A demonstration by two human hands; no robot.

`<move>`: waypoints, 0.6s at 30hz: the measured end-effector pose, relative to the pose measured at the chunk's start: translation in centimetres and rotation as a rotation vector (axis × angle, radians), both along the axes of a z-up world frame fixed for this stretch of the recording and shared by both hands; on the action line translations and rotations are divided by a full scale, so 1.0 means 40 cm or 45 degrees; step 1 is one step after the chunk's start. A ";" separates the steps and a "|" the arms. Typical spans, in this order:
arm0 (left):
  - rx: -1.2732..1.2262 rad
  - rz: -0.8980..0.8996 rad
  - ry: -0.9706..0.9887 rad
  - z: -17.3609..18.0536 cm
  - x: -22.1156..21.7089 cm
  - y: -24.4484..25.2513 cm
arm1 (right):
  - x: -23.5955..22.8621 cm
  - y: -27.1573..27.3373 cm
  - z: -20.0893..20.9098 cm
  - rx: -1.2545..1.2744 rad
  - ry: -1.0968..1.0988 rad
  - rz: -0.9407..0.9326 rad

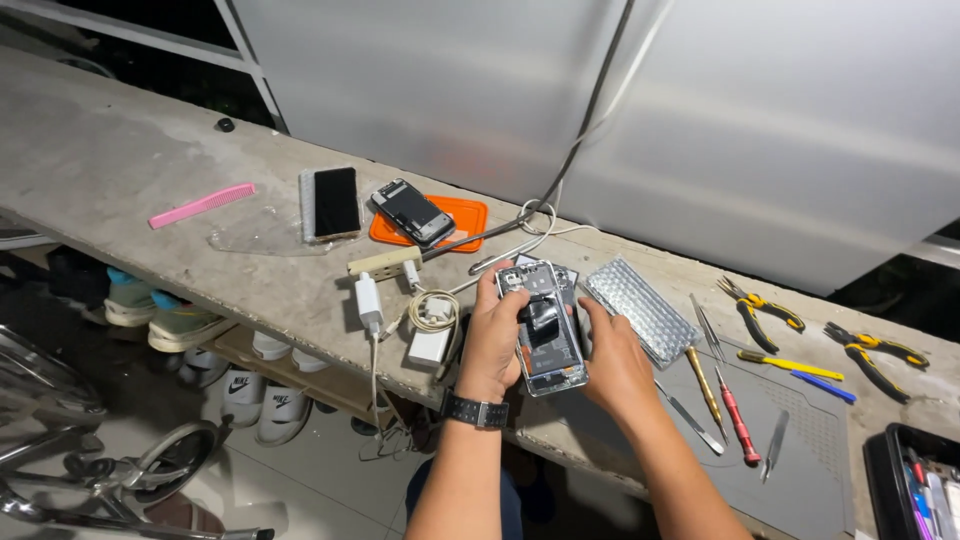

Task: Clearing a cluttered workbench by sorting and placing tools and electronic parts into a storage container.

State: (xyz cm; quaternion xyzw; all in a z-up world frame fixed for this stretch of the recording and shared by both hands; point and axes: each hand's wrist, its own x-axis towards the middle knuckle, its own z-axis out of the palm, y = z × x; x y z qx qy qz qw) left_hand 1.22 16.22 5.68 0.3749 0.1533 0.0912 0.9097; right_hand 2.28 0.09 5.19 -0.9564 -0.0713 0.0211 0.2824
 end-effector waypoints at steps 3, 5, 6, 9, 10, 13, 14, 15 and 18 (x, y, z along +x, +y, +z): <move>-0.015 -0.015 0.006 -0.002 0.007 0.014 | 0.007 0.025 0.016 -0.048 0.179 -0.062; -0.015 -0.008 0.011 0.010 0.007 0.018 | 0.036 0.019 -0.031 0.111 0.221 -0.189; -0.022 -0.012 0.009 -0.001 0.013 0.023 | 0.062 0.002 -0.066 0.104 0.218 -0.194; -0.057 0.002 -0.011 -0.017 0.024 0.029 | 0.121 -0.042 -0.139 0.295 0.192 -0.233; -0.106 -0.018 -0.031 -0.014 0.020 0.025 | 0.126 -0.051 -0.148 0.558 0.200 -0.259; -0.126 -0.017 -0.036 -0.044 0.033 0.033 | 0.130 -0.091 -0.159 1.050 0.220 -0.334; -0.096 -0.003 -0.021 -0.058 0.044 0.036 | 0.131 -0.109 -0.158 1.281 0.230 -0.389; -0.098 -0.006 -0.022 -0.051 0.041 0.031 | 0.122 -0.128 -0.147 1.279 0.227 -0.391; -0.174 -0.072 -0.039 -0.068 0.048 0.021 | 0.069 -0.162 -0.096 1.738 0.330 -0.306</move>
